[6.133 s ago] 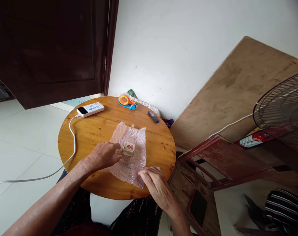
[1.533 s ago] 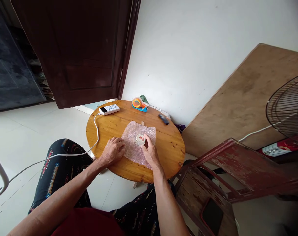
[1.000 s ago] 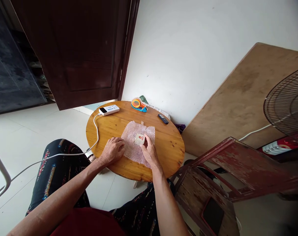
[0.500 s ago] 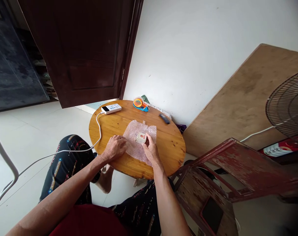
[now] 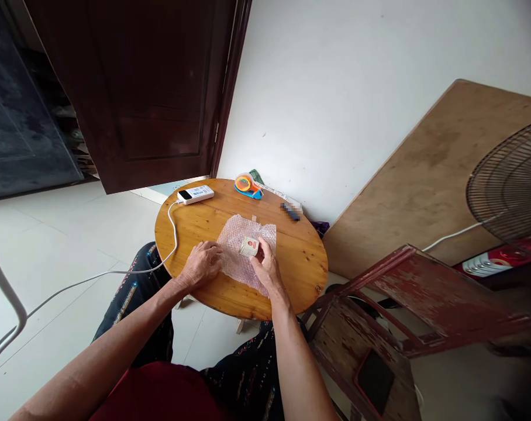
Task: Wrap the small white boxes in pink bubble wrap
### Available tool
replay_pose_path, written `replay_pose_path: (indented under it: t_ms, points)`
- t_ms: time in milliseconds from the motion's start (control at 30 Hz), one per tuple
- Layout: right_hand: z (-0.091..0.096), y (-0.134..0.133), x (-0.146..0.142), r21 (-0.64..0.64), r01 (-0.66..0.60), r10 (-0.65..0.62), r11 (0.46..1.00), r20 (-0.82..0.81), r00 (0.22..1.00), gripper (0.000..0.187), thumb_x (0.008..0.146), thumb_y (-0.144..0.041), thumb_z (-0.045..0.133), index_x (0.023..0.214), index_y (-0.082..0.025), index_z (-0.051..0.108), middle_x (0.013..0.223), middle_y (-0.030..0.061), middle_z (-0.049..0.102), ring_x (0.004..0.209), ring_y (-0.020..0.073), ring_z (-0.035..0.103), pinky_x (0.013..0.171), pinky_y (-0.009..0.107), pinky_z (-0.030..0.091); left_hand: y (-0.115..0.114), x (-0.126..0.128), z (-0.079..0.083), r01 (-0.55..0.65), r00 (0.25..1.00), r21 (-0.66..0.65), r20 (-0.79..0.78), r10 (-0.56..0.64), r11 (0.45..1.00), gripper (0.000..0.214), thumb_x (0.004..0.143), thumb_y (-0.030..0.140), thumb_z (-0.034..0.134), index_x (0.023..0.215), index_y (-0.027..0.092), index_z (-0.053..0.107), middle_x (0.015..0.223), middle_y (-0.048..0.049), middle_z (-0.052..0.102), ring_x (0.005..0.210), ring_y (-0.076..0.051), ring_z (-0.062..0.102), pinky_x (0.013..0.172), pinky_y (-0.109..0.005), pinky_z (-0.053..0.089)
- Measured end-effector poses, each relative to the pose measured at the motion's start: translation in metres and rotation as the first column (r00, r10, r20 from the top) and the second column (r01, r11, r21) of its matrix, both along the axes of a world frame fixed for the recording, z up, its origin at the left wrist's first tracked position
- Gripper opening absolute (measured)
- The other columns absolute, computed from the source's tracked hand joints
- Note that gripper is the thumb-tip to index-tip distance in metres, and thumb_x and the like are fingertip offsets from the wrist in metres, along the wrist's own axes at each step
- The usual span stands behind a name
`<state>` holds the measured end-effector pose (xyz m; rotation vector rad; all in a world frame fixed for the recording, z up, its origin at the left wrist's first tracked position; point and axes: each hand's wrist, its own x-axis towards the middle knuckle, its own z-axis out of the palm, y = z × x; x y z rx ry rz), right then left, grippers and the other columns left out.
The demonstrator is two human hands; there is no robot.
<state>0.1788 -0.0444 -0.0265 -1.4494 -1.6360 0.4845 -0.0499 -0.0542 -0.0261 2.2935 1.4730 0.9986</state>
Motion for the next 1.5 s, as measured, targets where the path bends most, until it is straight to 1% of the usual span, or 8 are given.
replay_pose_path:
  t_ms: [300, 500, 667, 967, 1100, 1233, 1333, 1500]
  points:
    - [0.001, -0.001, 0.0, 0.035, -0.007, 0.007, 0.999, -0.012, 1.0, 0.06, 0.076, -0.019, 0.056, 0.136, -0.024, 0.052, 0.128, 0.0063, 0.065, 0.123, 0.0244, 0.058, 0.105, 0.041, 0.047, -0.004, -0.002, 0.002, 0.036, 0.999, -0.035, 0.022, -0.035, 0.999, 0.028, 0.08, 0.022, 0.059, 0.105, 0.017, 0.071, 0.119, -0.0121, 0.065, 0.108, -0.028, 0.061, 0.1, -0.045, 0.047]
    - [0.01, -0.006, 0.0, 0.058, 0.058, -0.05, 0.997, -0.132, 0.99, 0.05, 0.083, -0.033, 0.057, 0.131, -0.019, 0.055, 0.136, 0.0133, 0.059, 0.126, 0.0281, 0.055, 0.106, 0.046, 0.044, -0.02, -0.008, 0.029, 0.174, 0.982, 0.026, -0.084, -0.171, 0.984, 0.047, 0.078, 0.036, 0.063, 0.123, 0.02, 0.062, 0.137, -0.0131, 0.054, 0.125, -0.033, 0.05, 0.106, -0.052, 0.039]
    - [0.027, -0.018, 0.012, -0.072, -0.182, 0.154, 0.981, -0.29, 0.945, 0.064, 0.085, -0.051, 0.06, 0.14, -0.021, 0.046, 0.145, 0.0146, 0.05, 0.135, 0.0295, 0.047, 0.106, 0.046, 0.045, -0.024, 0.002, 0.047, 0.252, 0.932, 0.063, -0.285, -0.225, 0.966, 0.068, 0.065, 0.031, 0.073, 0.13, 0.019, 0.057, 0.145, -0.0171, 0.046, 0.135, -0.04, 0.038, 0.111, -0.06, 0.028]
    - [0.047, -0.045, 0.023, -0.228, -0.387, 0.41, 0.893, 0.06, 0.91, 0.102, 0.065, -0.022, 0.079, 0.152, -0.029, 0.027, 0.158, 0.0079, 0.032, 0.145, 0.0273, 0.031, 0.119, 0.047, 0.028, -0.006, 0.034, 0.042, 0.19, 0.959, 0.132, -0.236, -0.156, 0.973, 0.009, 0.079, 0.02, 0.064, 0.088, 0.02, 0.066, 0.132, -0.0111, 0.062, 0.132, -0.033, 0.046, 0.111, -0.062, 0.023]
    - [0.044, -0.036, 0.024, -0.178, -0.288, 0.316, 0.941, 0.159, 0.935, 0.07, 0.074, -0.011, 0.062, 0.141, -0.024, 0.045, 0.145, 0.0103, 0.051, 0.134, 0.025, 0.048, 0.111, 0.042, 0.039, 0.01, 0.041, 0.044, 0.139, 0.987, 0.081, -0.093, -0.131, 0.987, 0.007, 0.082, 0.023, 0.061, 0.076, 0.02, 0.063, 0.125, -0.0096, 0.067, 0.125, -0.03, 0.054, 0.109, -0.06, 0.028]
    - [0.049, -0.014, 0.033, -0.14, -0.172, 0.197, 0.975, 0.187, 0.962, 0.018, 0.086, -0.017, 0.051, 0.091, -0.018, 0.068, 0.124, 0.0139, 0.064, 0.119, 0.0259, 0.059, 0.102, 0.04, 0.044, 0.031, 0.047, 0.047, 0.135, 0.988, -0.023, 0.075, -0.133, 0.991, 0.003, 0.076, 0.021, 0.062, 0.074, 0.02, 0.064, 0.12, -0.0095, 0.07, 0.116, -0.028, 0.061, 0.106, -0.051, 0.037]
    - [0.053, 0.001, 0.04, -0.162, -0.18, 0.204, 0.97, 0.147, 0.968, 0.016, 0.085, -0.02, 0.052, 0.083, -0.018, 0.068, 0.129, 0.0142, 0.063, 0.12, 0.0261, 0.059, 0.101, 0.037, 0.043, 0.043, 0.055, 0.051, 0.162, 0.968, -0.16, 0.217, -0.126, 0.974, 0.005, 0.074, 0.021, 0.06, 0.073, 0.019, 0.064, 0.114, -0.0073, 0.072, 0.104, -0.024, 0.066, 0.097, -0.038, 0.046]
    - [0.049, 0.016, 0.044, -0.2, -0.165, 0.18, 0.966, 0.059, 0.982, 0.021, 0.085, -0.03, 0.05, 0.085, -0.019, 0.067, 0.087, 0.0046, 0.072, 0.082, 0.0202, 0.065, 0.077, 0.029, 0.047, 0.055, 0.067, 0.055, 0.174, 0.953, -0.379, 0.297, -0.058, 0.909, 0.014, 0.073, 0.021, 0.057, 0.079, 0.017, 0.069, 0.084, -0.0027, 0.075, 0.077, -0.017, 0.065, 0.071, -0.024, 0.048]
